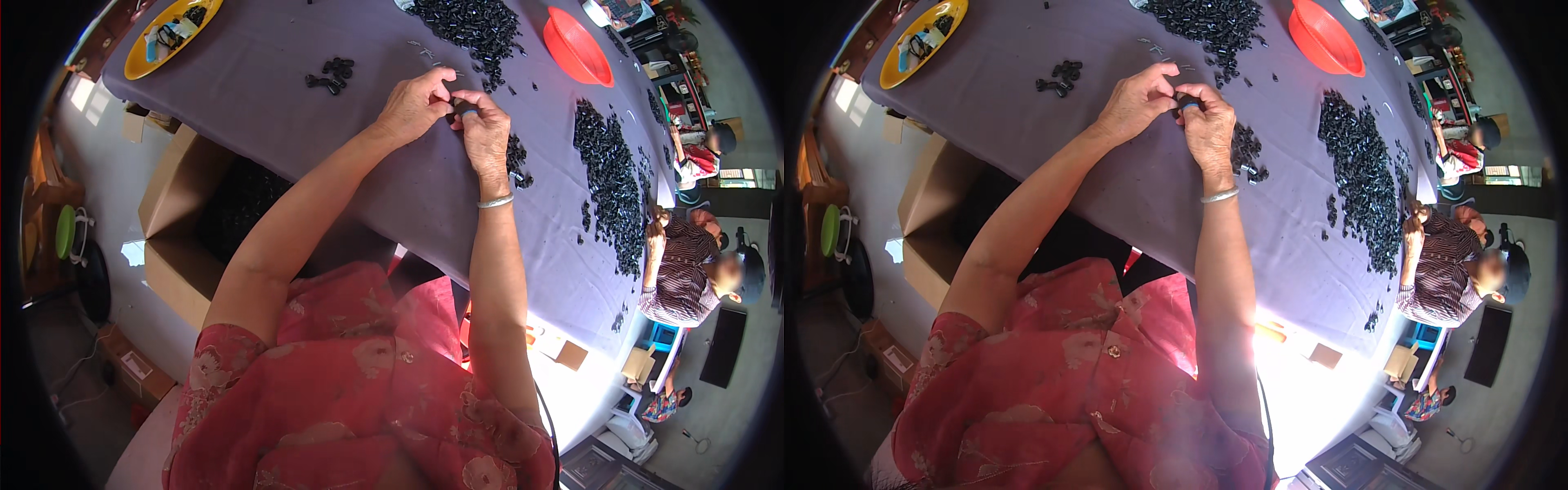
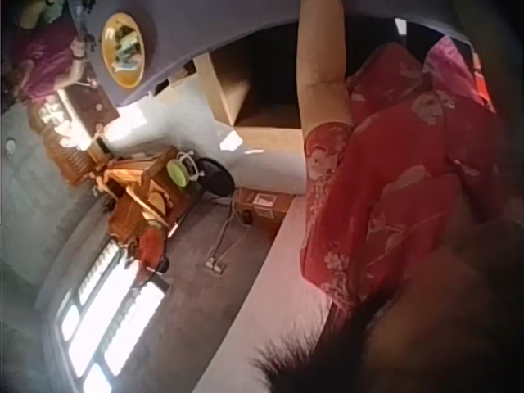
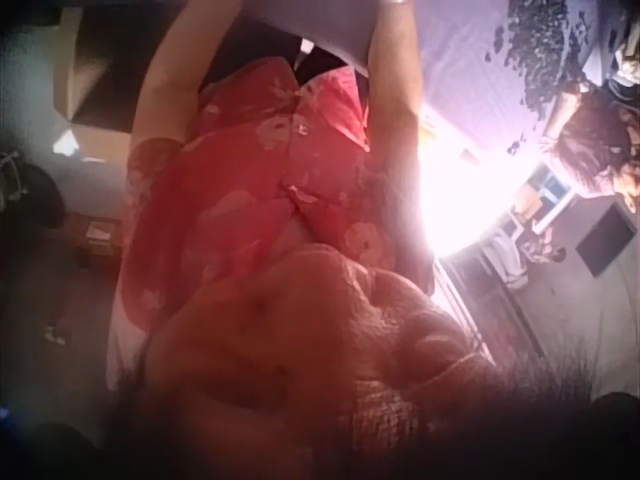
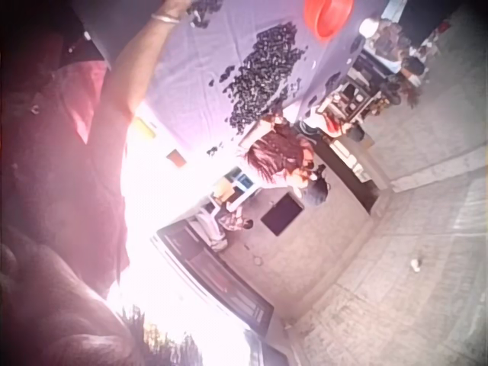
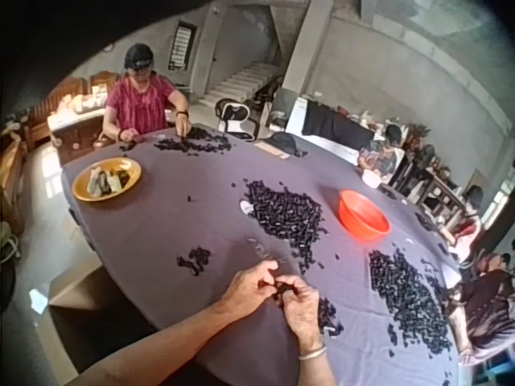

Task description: Inspecting and sorting small black plastic components on a table in a manufacturing setting.

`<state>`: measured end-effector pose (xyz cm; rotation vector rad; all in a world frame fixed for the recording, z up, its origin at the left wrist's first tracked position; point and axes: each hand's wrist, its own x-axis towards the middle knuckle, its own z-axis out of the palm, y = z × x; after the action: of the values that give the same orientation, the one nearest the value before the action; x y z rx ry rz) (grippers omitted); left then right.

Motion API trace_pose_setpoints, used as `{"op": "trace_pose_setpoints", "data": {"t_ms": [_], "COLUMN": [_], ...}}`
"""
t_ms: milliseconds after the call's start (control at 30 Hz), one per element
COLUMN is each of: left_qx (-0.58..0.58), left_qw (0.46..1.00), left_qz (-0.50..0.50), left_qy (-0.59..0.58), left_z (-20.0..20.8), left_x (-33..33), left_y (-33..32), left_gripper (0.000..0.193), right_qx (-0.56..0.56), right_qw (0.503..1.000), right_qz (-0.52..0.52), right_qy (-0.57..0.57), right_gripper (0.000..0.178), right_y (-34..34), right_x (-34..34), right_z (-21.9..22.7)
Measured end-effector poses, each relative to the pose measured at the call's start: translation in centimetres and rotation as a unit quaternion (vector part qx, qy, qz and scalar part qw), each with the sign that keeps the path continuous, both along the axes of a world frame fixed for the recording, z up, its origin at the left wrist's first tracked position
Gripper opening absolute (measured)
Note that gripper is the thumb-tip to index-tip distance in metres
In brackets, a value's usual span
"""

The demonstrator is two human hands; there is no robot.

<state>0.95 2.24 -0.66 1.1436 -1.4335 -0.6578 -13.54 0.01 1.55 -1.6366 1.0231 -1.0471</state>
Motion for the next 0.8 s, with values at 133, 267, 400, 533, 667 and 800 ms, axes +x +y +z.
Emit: {"op": "trace_pose_setpoints", "data": {"t_ms": [133, 267, 400, 533, 667, 800], "left_qx": [0.001, 0.003, 0.022, 0.04, 0.026, 0.029], "left_qw": [0.998, 0.993, 0.994, 0.996, 0.995, 0.997], "left_qz": [0.015, 0.006, 0.005, -0.006, 0.002, -0.003], "left_qy": [-0.06, -0.114, -0.106, -0.078, -0.095, -0.076], "left_z": [-0.3, -0.2, -0.2, 0.0, 0.4, 0.1], "left_x": [0.1, -0.2, 0.0, -0.1, 0.0, -0.1], "left_y": [0.0, 0.1, 0.3, 0.4, 0.7, 0.7], "left_gripper": [0.043, 0.043, 0.044, 0.043, 0.043, 0.043], "right_qx": [-0.042, -0.02, 0.062, 0.16, 0.195, 0.196], "right_qw": [0.998, 0.993, 0.991, 0.985, 0.98, 0.98], "right_qz": [-0.034, -0.059, -0.058, -0.012, 0.0, 0.004], "right_qy": [0.044, 0.103, 0.099, 0.061, 0.032, 0.034], "right_gripper": [0.024, 0.02, 0.016, 0.01, 0.013, 0.011], "right_y": [0.4, 0.2, -0.3, -0.8, -0.6, -0.6], "right_x": [0.2, 0.1, 0.3, 0.0, -0.1, -0.2], "right_z": [0.1, 0.1, 0.8, 1.8, 2.2, 2.3]}}
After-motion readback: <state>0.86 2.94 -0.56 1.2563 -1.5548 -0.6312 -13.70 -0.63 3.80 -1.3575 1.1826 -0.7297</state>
